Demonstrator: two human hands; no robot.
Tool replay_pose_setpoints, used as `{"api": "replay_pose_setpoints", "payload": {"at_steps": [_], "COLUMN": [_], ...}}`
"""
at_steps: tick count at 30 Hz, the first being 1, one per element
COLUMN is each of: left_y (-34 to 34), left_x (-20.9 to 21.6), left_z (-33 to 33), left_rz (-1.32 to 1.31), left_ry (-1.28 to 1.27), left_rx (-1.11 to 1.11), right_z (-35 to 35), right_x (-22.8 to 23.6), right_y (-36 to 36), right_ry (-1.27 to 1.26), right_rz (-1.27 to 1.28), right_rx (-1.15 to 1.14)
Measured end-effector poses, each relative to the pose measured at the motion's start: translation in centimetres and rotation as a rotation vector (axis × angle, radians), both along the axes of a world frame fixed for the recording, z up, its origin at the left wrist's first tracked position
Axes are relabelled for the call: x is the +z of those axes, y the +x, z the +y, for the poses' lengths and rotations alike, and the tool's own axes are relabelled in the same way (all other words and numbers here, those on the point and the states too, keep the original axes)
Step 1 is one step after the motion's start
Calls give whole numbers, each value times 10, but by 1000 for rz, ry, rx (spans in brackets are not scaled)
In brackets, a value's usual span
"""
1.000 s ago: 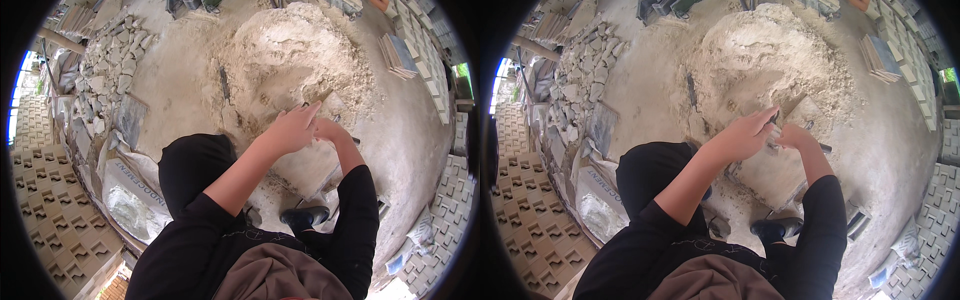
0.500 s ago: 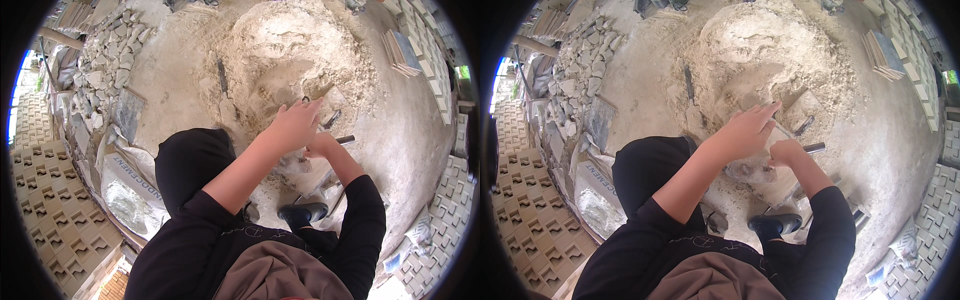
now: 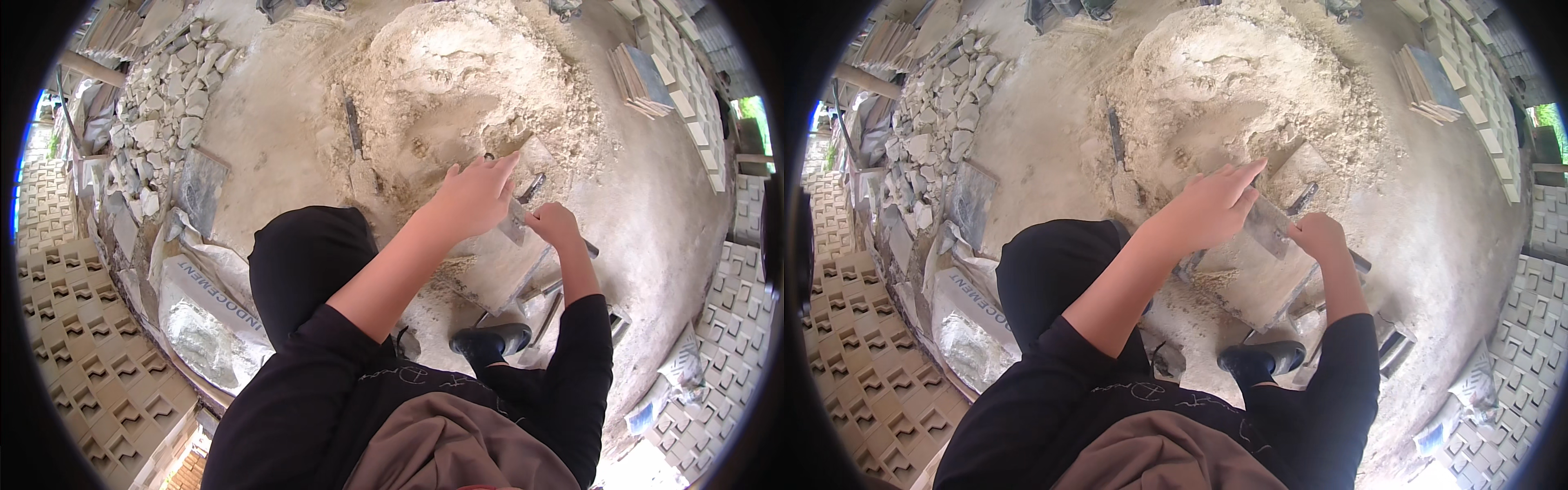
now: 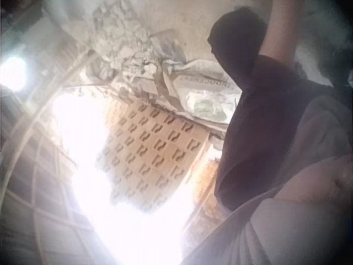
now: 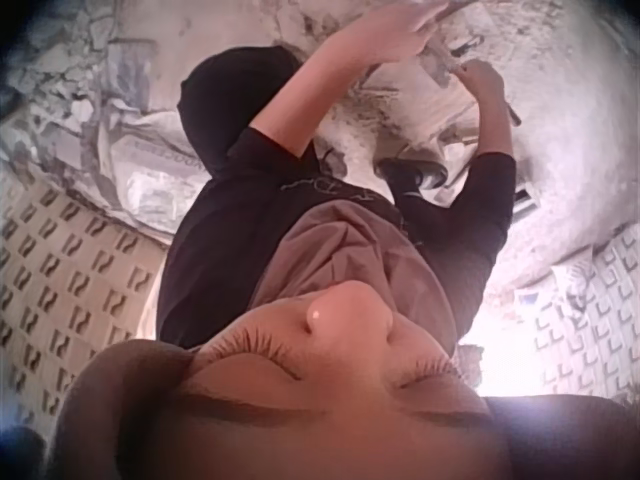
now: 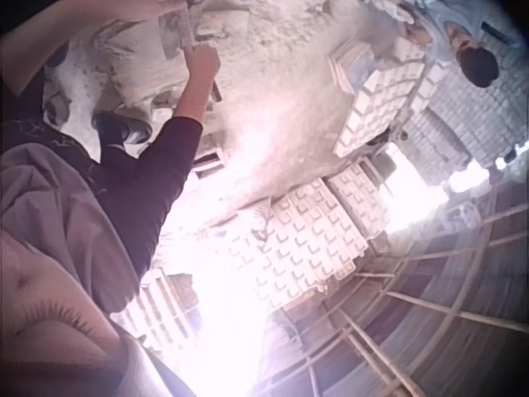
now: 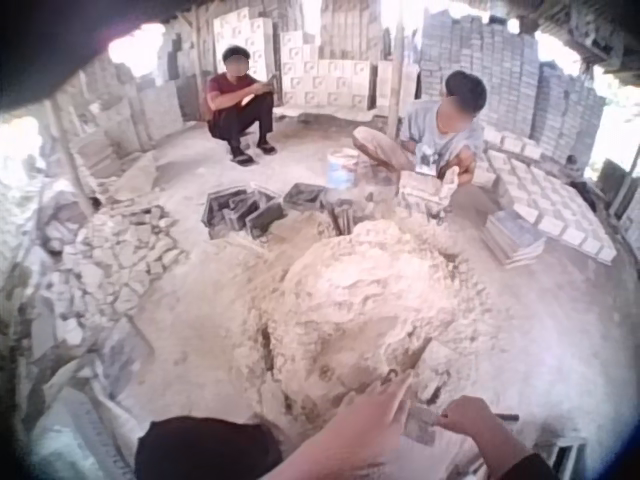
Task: The person cleans and levels a stone tile using a trowel and then places it into a metal mold filled with sand or mortar.
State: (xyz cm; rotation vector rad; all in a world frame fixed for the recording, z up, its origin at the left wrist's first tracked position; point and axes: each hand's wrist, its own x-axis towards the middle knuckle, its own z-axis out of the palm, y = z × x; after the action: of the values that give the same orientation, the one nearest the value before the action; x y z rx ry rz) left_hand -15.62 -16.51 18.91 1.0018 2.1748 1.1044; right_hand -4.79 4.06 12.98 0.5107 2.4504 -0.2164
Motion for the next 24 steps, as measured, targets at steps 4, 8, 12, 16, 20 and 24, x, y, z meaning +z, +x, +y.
{"api": "replay_pose_setpoints", "payload": {"at_steps": [4,8,12,16,20,24], "left_y": [-2,-5,-6,-1,13,36], "left_x": [13,18,20,17,-16,-65], "left_z": [2,-5,-10,-7,-1,3], "left_rz": [-56,-95,-120,-76,90,157], "left_ry": [-23,-76,-121,-85,-234,-550], "left_rx": [-27,-41,-66,-52,-49,-244], "right_z": [9,-26,-75,-106,-149,-196], "right_x": [-30,-43,-42,-41,-35,-82], "right_y": [25,51,84,124,137,139], "right_ry": [34,-6,-71,-291,-415,-345], "right_rz": [189,204,74,231,404,570], "right_rx": [-37,-108,-19,-219,-411,-609]}}
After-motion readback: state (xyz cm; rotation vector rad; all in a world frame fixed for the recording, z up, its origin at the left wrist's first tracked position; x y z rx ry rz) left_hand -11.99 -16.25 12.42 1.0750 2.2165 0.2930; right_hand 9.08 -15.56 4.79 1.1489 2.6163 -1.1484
